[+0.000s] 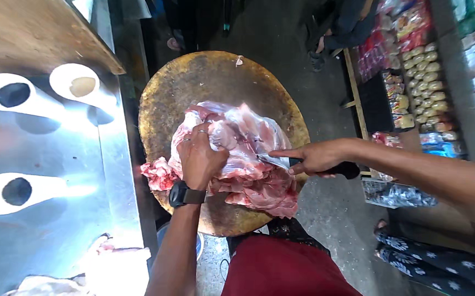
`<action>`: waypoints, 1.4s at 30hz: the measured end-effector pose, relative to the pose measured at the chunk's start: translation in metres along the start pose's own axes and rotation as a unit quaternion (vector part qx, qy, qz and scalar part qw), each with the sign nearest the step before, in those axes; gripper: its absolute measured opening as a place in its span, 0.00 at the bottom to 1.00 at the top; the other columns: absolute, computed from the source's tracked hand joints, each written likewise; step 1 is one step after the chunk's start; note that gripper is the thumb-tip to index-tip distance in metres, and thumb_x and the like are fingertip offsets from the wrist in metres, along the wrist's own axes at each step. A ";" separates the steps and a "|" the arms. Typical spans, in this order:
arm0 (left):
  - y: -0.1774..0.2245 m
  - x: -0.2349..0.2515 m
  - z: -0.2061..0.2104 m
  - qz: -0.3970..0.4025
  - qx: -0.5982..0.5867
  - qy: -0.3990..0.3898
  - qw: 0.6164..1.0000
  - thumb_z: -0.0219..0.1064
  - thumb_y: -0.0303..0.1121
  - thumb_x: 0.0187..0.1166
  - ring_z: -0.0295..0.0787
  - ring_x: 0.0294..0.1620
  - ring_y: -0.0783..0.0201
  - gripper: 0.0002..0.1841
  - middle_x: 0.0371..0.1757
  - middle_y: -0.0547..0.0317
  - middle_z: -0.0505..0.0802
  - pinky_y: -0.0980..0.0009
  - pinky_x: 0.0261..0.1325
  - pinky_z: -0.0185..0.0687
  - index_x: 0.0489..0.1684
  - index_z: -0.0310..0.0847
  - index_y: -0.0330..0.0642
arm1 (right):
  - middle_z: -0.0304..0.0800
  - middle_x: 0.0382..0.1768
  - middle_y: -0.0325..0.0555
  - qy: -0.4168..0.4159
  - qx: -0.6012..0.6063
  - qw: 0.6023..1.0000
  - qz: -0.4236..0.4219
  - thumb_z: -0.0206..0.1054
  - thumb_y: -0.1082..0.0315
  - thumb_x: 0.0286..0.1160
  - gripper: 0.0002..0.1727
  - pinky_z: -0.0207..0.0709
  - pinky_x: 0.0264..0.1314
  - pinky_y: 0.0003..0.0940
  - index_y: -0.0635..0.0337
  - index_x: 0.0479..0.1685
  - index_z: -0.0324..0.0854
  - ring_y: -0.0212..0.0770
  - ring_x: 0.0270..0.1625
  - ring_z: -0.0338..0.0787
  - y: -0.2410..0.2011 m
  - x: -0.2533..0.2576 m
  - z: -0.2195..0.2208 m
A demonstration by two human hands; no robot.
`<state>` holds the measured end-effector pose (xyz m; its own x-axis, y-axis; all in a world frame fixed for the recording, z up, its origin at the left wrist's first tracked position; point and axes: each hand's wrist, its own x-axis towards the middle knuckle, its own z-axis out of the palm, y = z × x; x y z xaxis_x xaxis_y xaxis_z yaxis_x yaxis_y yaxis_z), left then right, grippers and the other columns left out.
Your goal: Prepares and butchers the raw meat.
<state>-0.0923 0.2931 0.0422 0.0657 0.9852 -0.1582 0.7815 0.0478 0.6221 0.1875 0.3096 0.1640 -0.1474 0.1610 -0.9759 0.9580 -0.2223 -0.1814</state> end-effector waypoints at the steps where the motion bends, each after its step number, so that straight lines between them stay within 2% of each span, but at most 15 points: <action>1: -0.003 0.002 -0.002 0.004 -0.003 -0.006 1.000 0.79 0.46 0.60 0.81 0.71 0.40 0.38 0.75 0.50 0.84 0.30 0.69 0.69 0.76 0.76 0.49 | 0.76 0.24 0.43 -0.005 0.009 1.000 -0.005 0.55 0.51 0.93 0.39 0.72 0.15 0.30 0.08 0.94 0.36 0.34 0.13 0.72 0.003 0.001 0.002; 7: -0.008 0.013 -0.011 -0.018 0.023 -0.040 0.999 0.79 0.44 0.61 0.79 0.74 0.41 0.38 0.73 0.49 0.85 0.29 0.77 0.62 0.78 0.75 0.50 | 0.79 0.24 0.45 -0.079 0.041 0.995 -0.043 0.55 0.53 0.93 0.39 0.76 0.16 0.35 0.10 0.94 0.36 0.36 0.14 0.74 0.046 -0.022 0.022; 11: -0.013 0.006 -0.018 0.025 0.068 -0.038 0.997 0.75 0.34 0.68 0.79 0.72 0.30 0.38 0.79 0.41 0.80 0.23 0.67 0.69 0.85 0.67 0.46 | 0.87 0.39 0.53 -0.178 -0.028 0.984 -0.006 0.59 0.56 0.91 0.40 0.77 0.23 0.41 0.13 0.95 0.42 0.41 0.18 0.77 0.107 -0.061 0.056; 13: 0.000 0.005 -0.023 0.086 0.126 -0.059 0.987 0.77 0.27 0.64 0.69 0.79 0.26 0.47 0.89 0.42 0.69 0.22 0.68 0.68 0.92 0.60 0.51 | 0.85 0.35 0.50 -0.133 0.035 0.989 -0.047 0.57 0.54 0.92 0.39 0.77 0.21 0.36 0.14 0.95 0.40 0.38 0.17 0.76 0.129 -0.073 0.061; 15: 0.026 0.003 -0.026 0.176 0.190 -0.111 0.960 0.82 0.29 0.61 0.53 0.90 0.28 0.44 0.92 0.46 0.65 0.23 0.78 0.57 0.87 0.70 0.56 | 0.82 0.28 0.46 -0.028 0.129 0.985 -0.112 0.56 0.53 0.92 0.38 0.76 0.21 0.31 0.17 0.96 0.41 0.35 0.17 0.76 0.145 -0.077 0.059; 16: 0.038 0.003 -0.024 0.216 0.206 -0.143 0.944 0.81 0.30 0.65 0.53 0.91 0.33 0.36 0.89 0.52 0.72 0.24 0.80 0.55 0.80 0.79 0.59 | 0.82 0.28 0.45 0.035 0.174 0.973 -0.145 0.56 0.53 0.92 0.38 0.77 0.21 0.30 0.18 0.96 0.42 0.35 0.17 0.77 0.150 -0.074 0.058; 18: 0.059 0.005 -0.018 0.248 0.206 -0.203 0.924 0.75 0.36 0.72 0.67 0.86 0.42 0.21 0.73 0.61 0.88 0.32 0.76 0.67 0.65 0.89 0.60 | 0.83 0.29 0.48 0.139 0.244 0.937 -0.208 0.56 0.57 0.93 0.38 0.79 0.21 0.33 0.19 0.96 0.41 0.39 0.18 0.80 0.153 -0.056 0.059; 20: 0.079 0.005 -0.013 0.187 0.219 -0.257 0.922 0.76 0.50 0.66 0.67 0.85 0.41 0.25 0.72 0.56 0.87 0.34 0.73 0.73 0.65 0.87 0.61 | 0.86 0.33 0.51 0.196 0.281 0.909 -0.238 0.56 0.56 0.93 0.39 0.83 0.21 0.37 0.17 0.96 0.39 0.42 0.20 0.83 0.149 -0.027 0.063; 23: 0.102 -0.015 0.007 0.105 0.308 -0.268 0.907 0.80 0.70 0.51 0.50 0.91 0.31 0.45 0.87 0.45 0.71 0.21 0.74 0.60 0.78 0.77 0.72 | 0.88 0.34 0.51 0.244 0.257 0.905 -0.237 0.58 0.52 0.91 0.39 0.84 0.26 0.42 0.18 0.96 0.41 0.42 0.22 0.85 0.129 0.003 0.085; 25: 0.095 -0.034 0.021 0.124 0.326 -0.203 0.915 0.81 0.63 0.53 0.50 0.91 0.33 0.37 0.87 0.46 0.71 0.20 0.77 0.55 0.69 0.84 0.69 | 0.90 0.45 0.55 0.259 0.212 0.908 -0.254 0.58 0.52 0.91 0.38 0.87 0.37 0.50 0.21 0.96 0.43 0.47 0.31 0.89 0.114 0.013 0.103; 26: 0.086 -0.042 0.024 0.152 0.314 -0.168 0.922 0.81 0.57 0.55 0.51 0.91 0.35 0.32 0.84 0.49 0.74 0.22 0.79 0.53 0.66 0.86 0.67 | 0.90 0.54 0.58 0.258 0.198 0.908 -0.264 0.58 0.53 0.91 0.38 0.86 0.48 0.57 0.23 0.97 0.43 0.52 0.43 0.92 0.107 0.016 0.112; 29: 0.055 -0.055 0.024 0.252 0.241 -0.085 0.933 0.80 0.52 0.57 0.59 0.89 0.42 0.26 0.78 0.55 0.81 0.30 0.82 0.58 0.59 0.90 0.63 | 0.85 0.69 0.59 0.254 0.198 0.909 -0.264 0.56 0.55 0.90 0.38 0.81 0.63 0.63 0.25 0.97 0.45 0.59 0.59 0.90 0.085 0.023 0.136; 34: 0.037 -0.055 0.015 0.273 0.204 -0.065 0.938 0.78 0.52 0.61 0.65 0.86 0.45 0.22 0.75 0.55 0.83 0.40 0.85 0.61 0.54 0.92 0.60 | 0.89 0.60 0.61 0.238 0.192 0.922 -0.237 0.54 0.54 0.91 0.38 0.81 0.61 0.65 0.23 0.97 0.41 0.62 0.58 0.90 0.050 0.037 0.152; 37: 0.034 -0.051 0.012 0.289 0.184 -0.065 0.937 0.77 0.53 0.63 0.67 0.84 0.44 0.20 0.73 0.54 0.84 0.40 0.84 0.62 0.52 0.93 0.60 | 0.89 0.61 0.61 0.229 0.179 0.934 -0.208 0.51 0.52 0.92 0.37 0.79 0.65 0.66 0.23 0.97 0.38 0.63 0.62 0.89 0.026 0.041 0.148; 42: 0.030 -0.045 0.015 0.293 0.192 -0.067 0.934 0.76 0.55 0.64 0.64 0.86 0.45 0.19 0.74 0.58 0.83 0.36 0.82 0.60 0.53 0.92 0.65 | 0.92 0.51 0.60 0.272 0.147 0.940 -0.143 0.53 0.55 0.90 0.40 0.81 0.58 0.66 0.23 0.97 0.37 0.64 0.56 0.91 -0.019 0.057 0.137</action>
<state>-0.0625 0.2473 0.0561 0.6093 0.7928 0.0116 0.7504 -0.5813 0.3145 0.1275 0.1908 0.0953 -0.1645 0.7053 -0.6896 0.7774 -0.3375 -0.5307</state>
